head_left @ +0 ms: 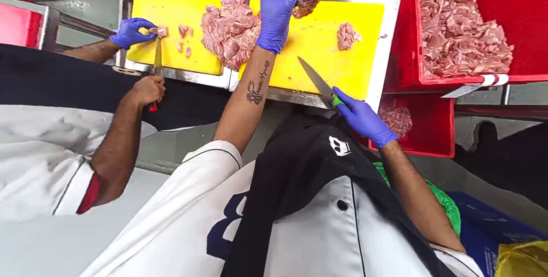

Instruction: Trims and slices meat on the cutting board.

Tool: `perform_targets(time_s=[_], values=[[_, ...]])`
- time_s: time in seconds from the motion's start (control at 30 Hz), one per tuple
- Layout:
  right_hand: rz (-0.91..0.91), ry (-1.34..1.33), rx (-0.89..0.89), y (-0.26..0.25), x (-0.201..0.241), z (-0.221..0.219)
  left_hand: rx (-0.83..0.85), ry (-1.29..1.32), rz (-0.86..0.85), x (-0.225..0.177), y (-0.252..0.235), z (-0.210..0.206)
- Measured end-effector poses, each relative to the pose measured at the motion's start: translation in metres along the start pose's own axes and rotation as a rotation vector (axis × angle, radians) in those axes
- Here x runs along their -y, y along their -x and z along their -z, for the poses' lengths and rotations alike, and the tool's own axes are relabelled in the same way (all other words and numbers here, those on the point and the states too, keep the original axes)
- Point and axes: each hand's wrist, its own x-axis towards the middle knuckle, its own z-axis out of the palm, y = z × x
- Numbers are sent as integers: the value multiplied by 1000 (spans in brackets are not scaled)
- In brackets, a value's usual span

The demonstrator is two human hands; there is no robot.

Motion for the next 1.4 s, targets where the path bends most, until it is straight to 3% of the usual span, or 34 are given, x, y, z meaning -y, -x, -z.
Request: perform_targets(time_s=[0.1, 0.2, 0.23, 0.3, 0.4, 0.5, 0.63, 0.77, 1.0, 1.07, 1.17, 1.3, 1.33, 1.4], values=[[-136, -29, -201, -9, -14, 25, 157, -229, -208, 22, 23, 3], [-179, 11, -285, -8, -15, 43, 548, -793, -66, 76, 94, 20], [-165, 30, -302, -6, -10, 41, 680, -911, -33, 89, 116, 24], [-130, 61, -332, -1, 1, 33, 771, -996, -91, 91, 139, 26], [-142, 136, -255, -3, 4, 19, 697, -923, -123, 74, 137, 25], [-128, 299, -259, -6, 21, 16, 537, -969, -196, 80, 104, 24], [-171, 489, -200, 10, 48, 4, 654, -1078, -204, 106, 82, 11], [-183, 504, -173, 10, 48, -3, 618, -1091, -222, 113, 82, 15], [-87, 379, -265, -99, 73, 12, 614, -1130, -206, 111, 81, 12], [-88, 371, -259, -88, 69, 9, 618, -1145, -189, 111, 82, 14], [-151, 403, -177, -21, 41, -1, 593, -1088, -171, 112, 79, 17], [-137, 449, -129, 55, 14, -4, 328, -885, -23, 101, 52, 28], [-123, 411, -122, 54, 11, 2, 342, -965, 19, 98, 41, 32], [-106, 303, -147, 36, -2, 22, 554, -1192, 139, 96, 25, 36]])
